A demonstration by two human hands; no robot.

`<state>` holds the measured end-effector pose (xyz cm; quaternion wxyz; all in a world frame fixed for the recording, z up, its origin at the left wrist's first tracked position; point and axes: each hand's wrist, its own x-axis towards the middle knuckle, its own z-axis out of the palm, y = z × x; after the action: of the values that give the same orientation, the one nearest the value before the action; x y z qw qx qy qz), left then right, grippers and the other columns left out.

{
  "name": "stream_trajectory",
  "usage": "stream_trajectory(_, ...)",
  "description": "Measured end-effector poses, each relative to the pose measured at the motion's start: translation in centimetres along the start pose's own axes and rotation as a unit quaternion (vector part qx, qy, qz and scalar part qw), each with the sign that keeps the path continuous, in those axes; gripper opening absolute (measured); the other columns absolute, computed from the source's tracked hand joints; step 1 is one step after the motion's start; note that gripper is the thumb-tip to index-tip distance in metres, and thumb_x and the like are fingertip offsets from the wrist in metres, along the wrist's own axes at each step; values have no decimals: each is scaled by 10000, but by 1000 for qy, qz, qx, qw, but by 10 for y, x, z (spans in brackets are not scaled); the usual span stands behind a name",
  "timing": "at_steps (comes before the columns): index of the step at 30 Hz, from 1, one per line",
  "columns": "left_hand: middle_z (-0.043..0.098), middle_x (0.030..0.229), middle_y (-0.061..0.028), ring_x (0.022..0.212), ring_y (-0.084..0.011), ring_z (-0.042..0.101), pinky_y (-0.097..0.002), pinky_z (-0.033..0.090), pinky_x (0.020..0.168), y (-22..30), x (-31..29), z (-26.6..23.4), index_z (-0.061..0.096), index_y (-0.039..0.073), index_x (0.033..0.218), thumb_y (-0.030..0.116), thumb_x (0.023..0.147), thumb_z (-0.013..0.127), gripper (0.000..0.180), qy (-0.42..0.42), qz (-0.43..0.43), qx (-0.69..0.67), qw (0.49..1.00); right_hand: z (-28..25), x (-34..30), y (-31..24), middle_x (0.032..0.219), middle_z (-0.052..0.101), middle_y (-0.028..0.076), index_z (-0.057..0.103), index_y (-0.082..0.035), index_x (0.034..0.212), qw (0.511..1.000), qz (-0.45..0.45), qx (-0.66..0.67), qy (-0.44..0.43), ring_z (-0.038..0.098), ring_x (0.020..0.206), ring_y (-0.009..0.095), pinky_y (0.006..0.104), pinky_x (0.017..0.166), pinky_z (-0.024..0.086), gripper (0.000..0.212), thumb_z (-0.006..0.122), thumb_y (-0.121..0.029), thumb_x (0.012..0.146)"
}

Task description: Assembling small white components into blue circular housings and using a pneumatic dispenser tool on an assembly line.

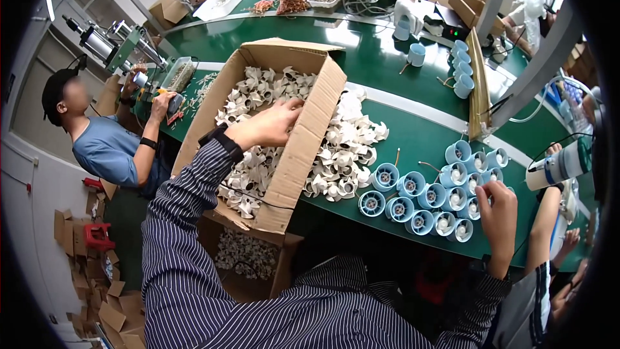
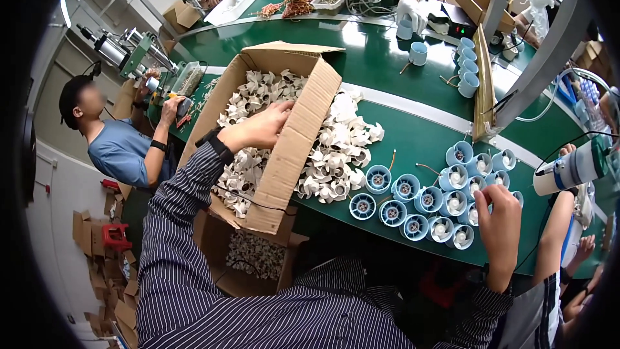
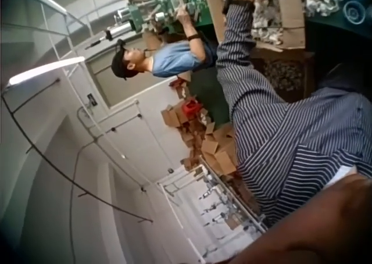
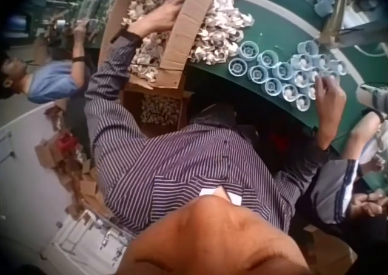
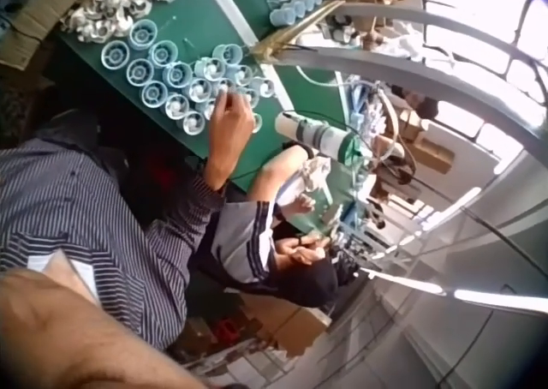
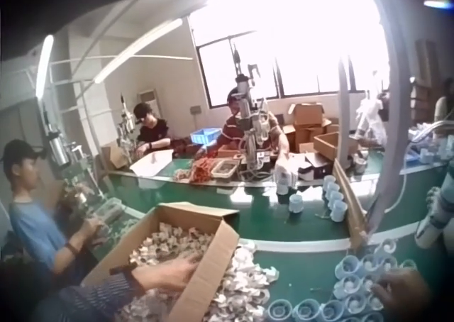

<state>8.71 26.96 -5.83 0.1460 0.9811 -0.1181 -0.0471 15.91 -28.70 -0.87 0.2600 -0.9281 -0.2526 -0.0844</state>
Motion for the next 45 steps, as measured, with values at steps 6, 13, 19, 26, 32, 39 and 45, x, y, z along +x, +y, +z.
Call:
stream_trajectory(6, 522, 1494, -193, 1266, -467, 550, -560, 558, 1041, 16, -19, 7, 562, 182, 1532, 287, 944, 757, 628, 0, -63, 47, 997, -2, -23, -11, 754, 630, 135, 694, 32, 872, 999, -3, 34, -20, 560, 619, 254, 398, 595, 427, 146, 768, -77, 932)
stream_trajectory(13, 555, 1377, -188, 1203, -458, 555, -568, 581, 958, 27, -12, 10, 596, 200, 1493, 267, 920, 787, 608, -2, -116, 87, 989, 7, -24, -14, 776, 658, 126, 706, 32, 884, 997, -9, 59, -57, 591, 607, 232, 378, 573, 446, 137, 776, -72, 941)
stream_trajectory(19, 600, 1344, -173, 1139, -397, 661, -513, 583, 975, 14, -18, 1, 691, 149, 1374, 235, 869, 806, 525, 71, -65, 75, 993, 10, -24, -15, 790, 671, 130, 718, 28, 901, 995, -33, 71, -64, 615, 620, 233, 372, 584, 466, 125, 772, -75, 945)
stream_trajectory(26, 706, 1114, -57, 868, -131, 694, -299, 564, 696, 34, -17, -60, 716, 47, 1215, 150, 875, 745, 356, 67, -207, -336, 916, 11, -30, -11, 806, 677, 129, 722, 14, 920, 994, -39, 58, -79, 630, 630, 240, 366, 596, 482, 113, 775, -83, 947)
stream_trajectory(32, 716, 1120, -59, 898, -96, 685, -253, 558, 636, 68, -5, -84, 642, 17, 1291, 139, 943, 647, 370, 62, -167, -558, 811, 1, -29, -40, 869, 704, 116, 736, -1, 953, 992, -38, 96, -67, 667, 669, 237, 343, 630, 522, 78, 795, -38, 919)
stream_trajectory(39, 727, 1099, -81, 929, -143, 728, -285, 602, 634, 162, 24, -79, 619, 18, 1351, 134, 989, 596, 381, -61, -94, -664, 739, 4, -1, -101, 934, 711, 77, 739, -18, 1210, 964, -90, 248, -34, 695, 800, 160, 282, 723, 555, 304, 787, 16, 912)
stream_trajectory(45, 712, 1026, -50, 813, -107, 678, -257, 564, 631, 236, 63, -46, 647, 13, 1290, 178, 1043, 645, 297, -202, -46, -628, 750, 36, 1, -110, 984, 740, 62, 660, 43, 1313, 813, 91, 574, -26, 686, 794, 100, 229, 709, 556, 281, 693, -123, 1088)
